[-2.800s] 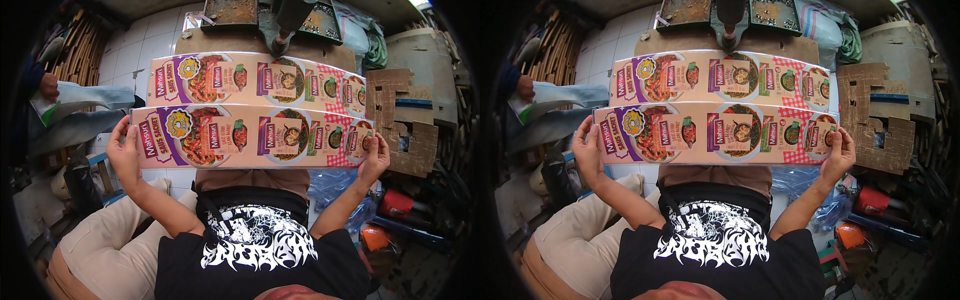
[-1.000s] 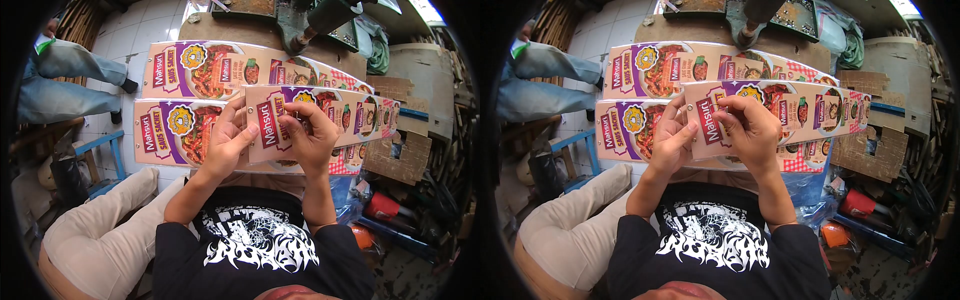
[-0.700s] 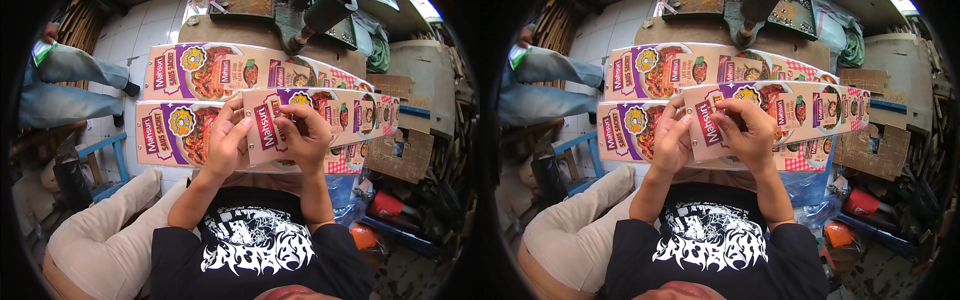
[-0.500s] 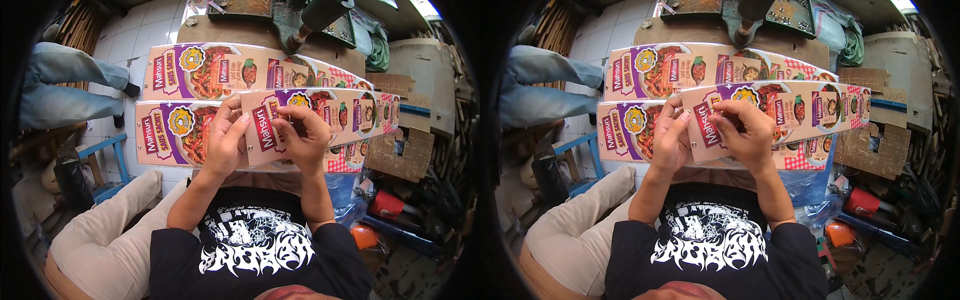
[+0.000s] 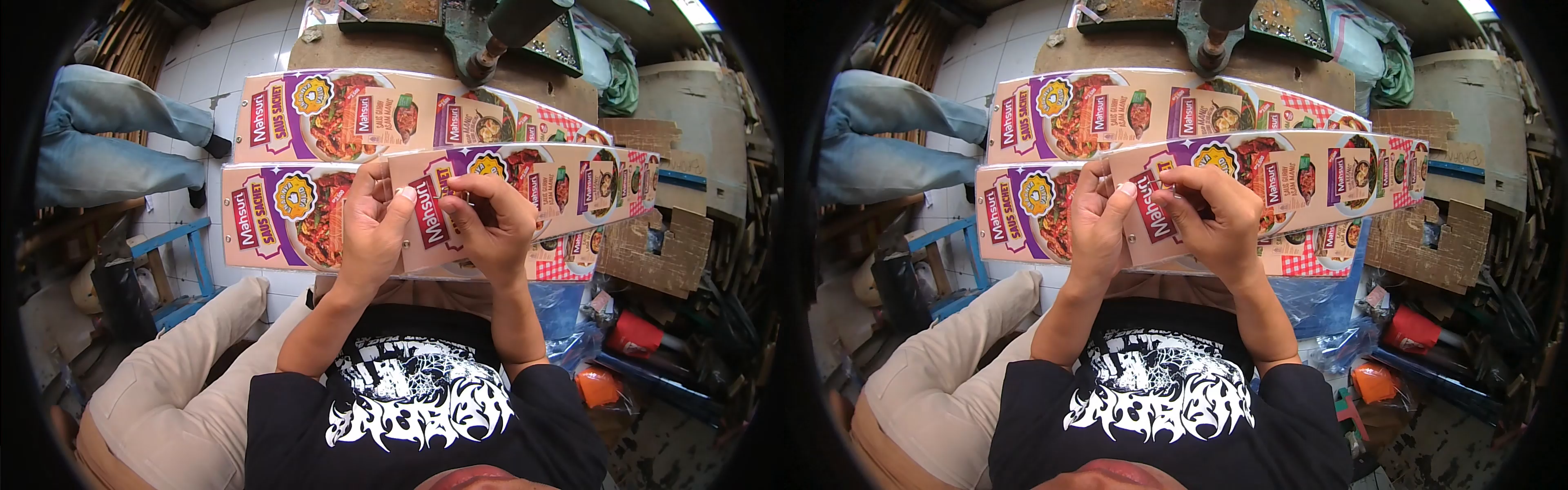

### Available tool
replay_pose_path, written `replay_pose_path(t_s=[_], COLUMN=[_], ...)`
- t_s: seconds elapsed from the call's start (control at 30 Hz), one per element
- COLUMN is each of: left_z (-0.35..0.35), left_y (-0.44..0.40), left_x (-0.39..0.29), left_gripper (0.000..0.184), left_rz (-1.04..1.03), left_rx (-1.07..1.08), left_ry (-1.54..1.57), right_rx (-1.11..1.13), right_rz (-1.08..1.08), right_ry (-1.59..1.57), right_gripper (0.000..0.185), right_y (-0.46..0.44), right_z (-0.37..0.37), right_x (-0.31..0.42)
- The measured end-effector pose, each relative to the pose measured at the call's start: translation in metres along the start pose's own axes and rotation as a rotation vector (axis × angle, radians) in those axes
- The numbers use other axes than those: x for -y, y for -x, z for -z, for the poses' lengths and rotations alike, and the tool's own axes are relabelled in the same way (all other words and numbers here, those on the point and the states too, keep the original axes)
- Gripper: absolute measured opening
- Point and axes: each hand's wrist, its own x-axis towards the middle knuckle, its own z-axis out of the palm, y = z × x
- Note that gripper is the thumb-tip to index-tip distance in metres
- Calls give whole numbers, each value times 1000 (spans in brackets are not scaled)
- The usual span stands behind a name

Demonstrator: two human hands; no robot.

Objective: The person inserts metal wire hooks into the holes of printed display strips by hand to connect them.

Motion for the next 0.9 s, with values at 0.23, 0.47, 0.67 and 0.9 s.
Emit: replay_pose_path(t_s=[0.23, 0.47, 0.67, 0.9], left_z=[-2, -3, -1, -3], left_y=[1, 2, 0, 1], left_x=[-2, -6, -2, -2], left_gripper=[29, 30, 31, 35], left_rz=[24, 31, 87, 38], left_rx=[-6, 17, -26, -4], left_ry=[26, 86, 131, 51], right_rx=[3, -7, -11, -7], right_rz=[43, 48, 77, 91], right_ry=[24, 7, 35, 32], right_gripper=[20, 20, 20, 20], right_y=[-2, -2, -2, -2], right_z=[0, -1, -2, -2], right_x=[0, 0, -2, -3])
